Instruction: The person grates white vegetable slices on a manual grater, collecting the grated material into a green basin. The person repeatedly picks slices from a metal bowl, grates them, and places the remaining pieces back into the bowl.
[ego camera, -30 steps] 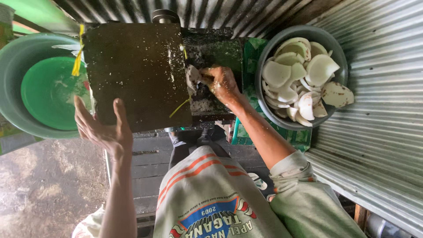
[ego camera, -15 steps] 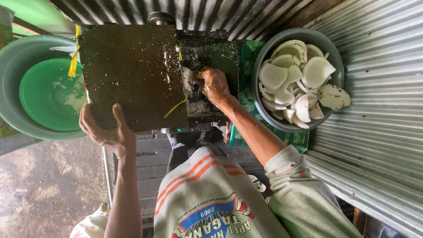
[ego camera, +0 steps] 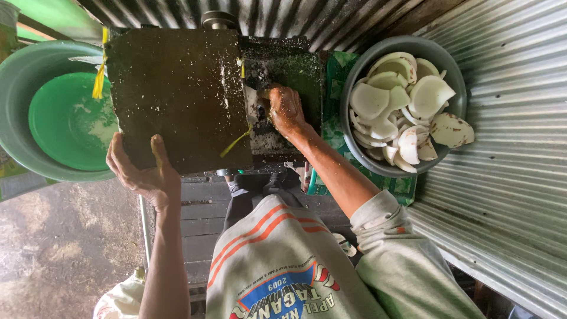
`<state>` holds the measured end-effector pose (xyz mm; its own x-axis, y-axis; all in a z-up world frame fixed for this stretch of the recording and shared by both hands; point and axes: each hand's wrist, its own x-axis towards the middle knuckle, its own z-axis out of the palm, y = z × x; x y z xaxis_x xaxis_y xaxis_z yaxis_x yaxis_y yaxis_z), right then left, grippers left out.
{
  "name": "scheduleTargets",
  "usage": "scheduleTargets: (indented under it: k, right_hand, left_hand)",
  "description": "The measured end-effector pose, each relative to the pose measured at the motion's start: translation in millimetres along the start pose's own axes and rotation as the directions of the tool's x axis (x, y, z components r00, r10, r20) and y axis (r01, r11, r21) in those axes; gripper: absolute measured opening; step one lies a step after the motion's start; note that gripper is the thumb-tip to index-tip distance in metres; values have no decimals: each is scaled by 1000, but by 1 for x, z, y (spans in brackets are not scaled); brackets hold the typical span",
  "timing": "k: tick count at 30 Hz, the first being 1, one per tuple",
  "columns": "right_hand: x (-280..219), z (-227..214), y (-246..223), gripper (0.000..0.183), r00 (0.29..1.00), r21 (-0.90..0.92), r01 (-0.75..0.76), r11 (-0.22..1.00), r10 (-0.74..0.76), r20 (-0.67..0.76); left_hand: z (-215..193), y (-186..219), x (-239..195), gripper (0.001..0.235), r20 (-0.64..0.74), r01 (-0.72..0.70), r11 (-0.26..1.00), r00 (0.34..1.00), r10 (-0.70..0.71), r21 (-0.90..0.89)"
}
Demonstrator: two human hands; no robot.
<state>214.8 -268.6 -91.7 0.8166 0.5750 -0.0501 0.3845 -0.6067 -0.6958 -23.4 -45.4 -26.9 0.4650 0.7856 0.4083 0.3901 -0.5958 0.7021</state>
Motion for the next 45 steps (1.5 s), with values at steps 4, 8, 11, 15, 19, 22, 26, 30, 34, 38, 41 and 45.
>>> scheduleTargets:
  k: [4,8,11,15,19,22,26,30,34,38,41,45]
  right_hand:
    - [-9,4,-2,26,900,-242,293,925,-352,-258]
    - [-7,-8,-7,28,948,-54,295,954,-299,-110]
    - [-6,-14,-17,38,995,171,95,981,-92,-29]
    - [-2,-14,-24,57,985,393,-174,903,169,47]
    - [0,-11,-21,55,987,414,-126,902,154,-36]
    - [1,-9,-19,51,988,452,-93,887,137,-65]
    - [5,-3,-11,49,989,303,-58,951,96,-109]
    - [8,10,5,52,994,16,-101,995,102,-48]
    - [8,24,17,41,948,-97,117,988,-140,-287]
    - [15,28,21,48,977,-23,-213,977,213,19]
    - [12,33,26,38,990,-66,-136,988,138,25]
    - [6,47,37,19,962,-143,119,983,-150,-228]
  left_hand:
    - [2,-2,-1,64,-13,-8,1000,1000,8,-5]
    - [8,-5,3,60,-62,18,999,998,-15,50]
    - [12,-6,5,53,-120,43,998,992,-37,48]
    - [9,-4,1,50,-112,52,997,993,-45,58]
    - [10,-7,2,51,-105,43,998,994,-39,41]
    - [14,-10,6,50,-148,5,999,989,1,40]
    - [10,-10,2,51,-88,27,999,996,-23,46]
    - [6,-9,1,53,-52,17,1000,999,-15,27]
    - [8,-12,2,53,-60,3,1000,998,-2,24]
    - [12,-17,3,54,-90,25,999,996,-22,35]
    - [12,-18,1,55,-88,30,999,996,-27,33]
    - [11,-14,1,56,-97,37,999,995,-33,37]
